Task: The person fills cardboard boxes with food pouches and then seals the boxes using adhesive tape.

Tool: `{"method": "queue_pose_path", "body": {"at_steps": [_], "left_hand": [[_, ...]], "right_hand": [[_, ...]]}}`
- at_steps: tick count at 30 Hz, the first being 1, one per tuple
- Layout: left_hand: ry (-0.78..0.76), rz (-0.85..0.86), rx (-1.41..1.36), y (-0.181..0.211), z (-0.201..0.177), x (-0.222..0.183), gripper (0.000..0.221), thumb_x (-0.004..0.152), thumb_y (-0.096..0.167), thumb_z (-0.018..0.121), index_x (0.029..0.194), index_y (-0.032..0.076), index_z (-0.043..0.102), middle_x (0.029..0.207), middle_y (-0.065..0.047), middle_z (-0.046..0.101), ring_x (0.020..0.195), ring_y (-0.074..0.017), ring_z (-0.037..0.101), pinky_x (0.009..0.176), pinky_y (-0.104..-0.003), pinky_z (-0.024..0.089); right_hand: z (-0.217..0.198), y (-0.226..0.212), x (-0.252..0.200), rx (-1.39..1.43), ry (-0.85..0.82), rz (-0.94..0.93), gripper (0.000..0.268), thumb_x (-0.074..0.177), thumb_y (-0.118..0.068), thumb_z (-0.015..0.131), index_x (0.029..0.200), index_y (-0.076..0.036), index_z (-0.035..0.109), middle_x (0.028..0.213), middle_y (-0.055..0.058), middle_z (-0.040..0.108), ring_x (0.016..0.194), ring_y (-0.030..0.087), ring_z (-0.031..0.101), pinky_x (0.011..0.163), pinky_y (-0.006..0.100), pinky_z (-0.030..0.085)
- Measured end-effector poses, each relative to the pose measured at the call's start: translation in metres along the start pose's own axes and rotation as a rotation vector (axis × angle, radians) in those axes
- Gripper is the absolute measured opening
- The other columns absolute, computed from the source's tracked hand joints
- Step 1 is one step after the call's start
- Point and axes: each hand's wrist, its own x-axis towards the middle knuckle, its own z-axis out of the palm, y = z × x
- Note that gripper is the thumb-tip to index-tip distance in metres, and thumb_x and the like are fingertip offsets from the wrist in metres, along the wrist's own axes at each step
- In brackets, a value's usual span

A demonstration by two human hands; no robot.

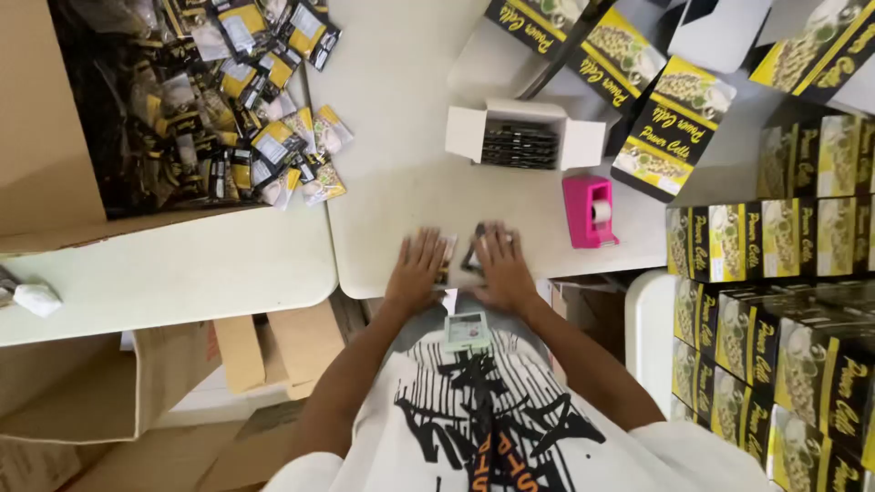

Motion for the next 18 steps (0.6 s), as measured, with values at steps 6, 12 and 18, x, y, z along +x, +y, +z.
{"method": "queue_pose_path", "body": {"at_steps": [6,12,18], "left_hand": [[0.517,0.217,-0.144,-0.007,0.107,-0.006,0.063,0.092,0.014,0.059,0.153,0.009,0.043,0.162,-0.017,0.04,0.151,-0.0339,0.037,0.121,-0.048,0.032],[0.596,-0.114,-1.22,0.018,-0.067,0.014,0.022,0.096,0.004,0.068,0.118,0.002,0.074,0.104,-0.017,0.077,0.089,-0.0226,0.077,0.081,-0.033,0.059],[0.879,0.143,-1.074,0.024,-0.178,0.112,0.02,0.096,0.006,0.07,0.115,0.004,0.075,0.113,-0.016,0.076,0.101,-0.0284,0.074,0.092,-0.038,0.056]], "right_hand": [[0.052,0.045,-0.033,-0.183,-0.015,-0.148,0.07,0.081,-0.007,0.064,0.148,-0.001,0.043,0.162,0.024,0.034,0.153,0.039,0.031,0.122,0.056,0.026],[0.033,0.127,-0.03,0.791,0.017,0.118,0.051,0.083,0.005,0.055,0.133,-0.001,0.066,0.13,0.017,0.073,0.121,0.029,0.07,0.105,0.036,0.052],[-0.084,0.14,-0.025,0.829,0.113,0.299,0.033,0.099,-0.014,0.069,0.129,0.0,0.064,0.111,0.014,0.075,0.098,0.018,0.067,0.088,0.031,0.053]]}}
